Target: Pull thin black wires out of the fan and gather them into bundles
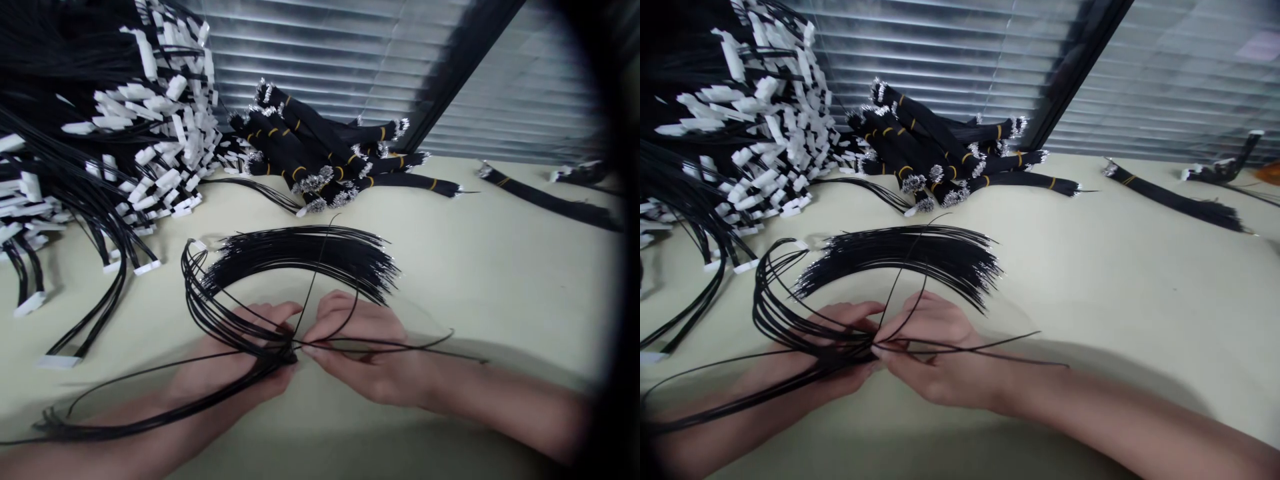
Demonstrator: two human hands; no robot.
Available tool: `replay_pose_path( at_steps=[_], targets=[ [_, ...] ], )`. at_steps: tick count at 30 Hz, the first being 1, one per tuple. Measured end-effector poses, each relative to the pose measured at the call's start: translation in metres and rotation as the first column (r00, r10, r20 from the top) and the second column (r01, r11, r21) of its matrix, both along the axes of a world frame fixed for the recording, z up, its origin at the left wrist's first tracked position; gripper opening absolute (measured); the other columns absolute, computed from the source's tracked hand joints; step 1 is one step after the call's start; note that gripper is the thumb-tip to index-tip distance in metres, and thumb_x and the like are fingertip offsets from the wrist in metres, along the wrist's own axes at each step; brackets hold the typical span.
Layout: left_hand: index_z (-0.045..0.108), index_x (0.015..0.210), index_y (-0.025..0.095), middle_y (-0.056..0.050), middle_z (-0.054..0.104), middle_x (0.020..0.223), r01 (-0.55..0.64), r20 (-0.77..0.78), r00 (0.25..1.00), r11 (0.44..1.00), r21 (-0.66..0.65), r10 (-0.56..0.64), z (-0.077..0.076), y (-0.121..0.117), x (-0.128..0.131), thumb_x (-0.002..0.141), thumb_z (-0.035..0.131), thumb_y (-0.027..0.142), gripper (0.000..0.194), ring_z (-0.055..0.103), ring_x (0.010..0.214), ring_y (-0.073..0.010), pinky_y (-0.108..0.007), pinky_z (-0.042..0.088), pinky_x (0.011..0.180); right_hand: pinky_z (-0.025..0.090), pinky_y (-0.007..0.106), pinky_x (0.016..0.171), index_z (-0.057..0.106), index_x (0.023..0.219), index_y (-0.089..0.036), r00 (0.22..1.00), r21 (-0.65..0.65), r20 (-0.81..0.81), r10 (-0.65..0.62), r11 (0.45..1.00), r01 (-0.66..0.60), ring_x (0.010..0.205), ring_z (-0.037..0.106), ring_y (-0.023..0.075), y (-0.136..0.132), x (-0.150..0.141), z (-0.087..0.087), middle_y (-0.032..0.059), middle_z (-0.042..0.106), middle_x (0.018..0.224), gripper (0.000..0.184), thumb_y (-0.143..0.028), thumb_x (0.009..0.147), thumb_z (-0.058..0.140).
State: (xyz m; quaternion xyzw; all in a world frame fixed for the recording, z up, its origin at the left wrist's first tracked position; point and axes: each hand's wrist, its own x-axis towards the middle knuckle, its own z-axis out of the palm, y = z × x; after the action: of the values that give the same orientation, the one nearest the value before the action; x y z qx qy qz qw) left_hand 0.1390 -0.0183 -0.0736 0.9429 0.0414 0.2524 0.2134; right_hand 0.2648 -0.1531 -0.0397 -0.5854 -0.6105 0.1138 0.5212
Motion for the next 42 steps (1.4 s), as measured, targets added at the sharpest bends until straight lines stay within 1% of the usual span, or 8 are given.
replay_pose_path(
  at_steps=[3,7,16,22,34,36,39,42],
  targets=[
    [0.043,0.113,0.028,0.005,0.066,0.079,0.014,-0.007,1.0,0.999,-0.044,-0.014,0.003,0.0,-0.001,0.067,0.054,0.025,0.047,0.062,0.071,-0.0152,-0.029,0.051,0.065,0.048,0.025,0.064,0.062,0.079,-0.015,0.994,-0.11,-0.097,-0.052,0.993,0.042,0.066,0.055,0.0103,-0.002,0.001,0.0,0.0012,0.062,0.069,0.006,-0.012,0.08,0.057],
    [0.043,0.114,0.029,0.005,0.065,0.081,0.017,-0.018,1.0,0.999,-0.043,-0.017,0.005,0.001,-0.002,0.071,0.05,0.029,0.044,0.062,0.074,-0.015,-0.029,0.05,0.066,0.047,0.024,0.064,0.063,0.079,-0.014,0.984,-0.258,-0.139,-0.115,0.963,0.076,0.068,0.055,0.0098,-0.003,0.0,-0.003,0.0015,0.062,0.073,0.007,-0.013,0.08,0.056],
    [0.045,0.116,0.031,0.005,0.066,0.082,0.033,-0.055,0.998,0.992,-0.12,-0.04,-0.005,0.005,-0.004,0.07,0.052,0.03,0.046,0.062,0.074,-0.0151,-0.03,0.049,0.067,0.046,0.023,0.063,0.063,0.079,-0.014,0.987,-0.262,-0.127,-0.101,0.963,0.065,0.068,0.054,0.0097,-0.004,0.0,-0.001,0.0015,0.061,0.074,0.007,-0.012,0.079,0.056],
    [0.045,0.118,0.033,0.007,0.069,0.084,0.035,-0.047,0.998,0.992,-0.12,-0.041,-0.013,0.007,-0.004,0.065,0.061,0.029,0.055,0.063,0.076,-0.0158,-0.031,0.049,0.07,0.044,0.023,0.066,0.062,0.08,-0.016,0.992,-0.268,-0.079,-0.101,0.96,0.077,0.066,0.052,0.009,-0.004,0.0,-0.002,-0.0005,0.061,0.072,0.006,-0.014,0.079,0.058],
    [0.042,0.12,0.033,0.007,0.069,0.085,0.058,-0.051,0.997,0.989,-0.134,-0.066,-0.012,0.007,-0.004,0.063,0.064,0.026,0.062,0.063,0.078,-0.015,-0.029,0.049,0.071,0.045,0.025,0.073,0.058,0.08,-0.017,0.997,-0.216,0.059,-0.055,0.974,0.066,0.068,0.055,0.0097,-0.002,-0.001,0.0,0.0001,0.061,0.072,0.005,-0.013,0.081,0.055],
    [0.042,0.118,0.031,0.007,0.068,0.082,0.047,-0.04,0.998,0.995,-0.092,-0.051,-0.012,0.005,-0.002,0.062,0.065,0.025,0.061,0.063,0.074,-0.0154,-0.029,0.049,0.068,0.044,0.026,0.075,0.058,0.082,-0.016,0.992,-0.213,0.123,-0.026,0.976,0.052,0.07,0.055,0.0098,-0.002,-0.001,-0.002,0.0002,0.061,0.074,0.005,-0.014,0.084,0.054],
    [0.042,0.113,0.03,0.007,0.067,0.075,0.023,-0.03,0.999,0.999,-0.037,-0.025,-0.012,0.002,0.0,0.069,0.058,0.029,0.047,0.061,0.065,-0.0165,-0.032,0.047,0.061,0.042,0.027,0.073,0.059,0.085,-0.016,0.964,-0.209,0.264,0.032,0.978,0.025,0.07,0.053,0.011,-0.001,0.0,-0.006,0.0009,0.061,0.073,0.011,-0.019,0.089,0.049],
    [0.041,0.114,0.031,0.007,0.067,0.073,0.01,-0.043,0.999,0.999,-0.046,-0.012,-0.015,0.001,0.0,0.075,0.05,0.031,0.04,0.06,0.063,-0.0176,-0.035,0.046,0.06,0.041,0.028,0.071,0.058,0.088,-0.015,0.916,-0.239,0.393,0.08,0.971,0.018,0.07,0.052,0.0117,-0.001,0.001,-0.007,0.0019,0.059,0.072,0.019,-0.023,0.093,0.042]
  ],
)
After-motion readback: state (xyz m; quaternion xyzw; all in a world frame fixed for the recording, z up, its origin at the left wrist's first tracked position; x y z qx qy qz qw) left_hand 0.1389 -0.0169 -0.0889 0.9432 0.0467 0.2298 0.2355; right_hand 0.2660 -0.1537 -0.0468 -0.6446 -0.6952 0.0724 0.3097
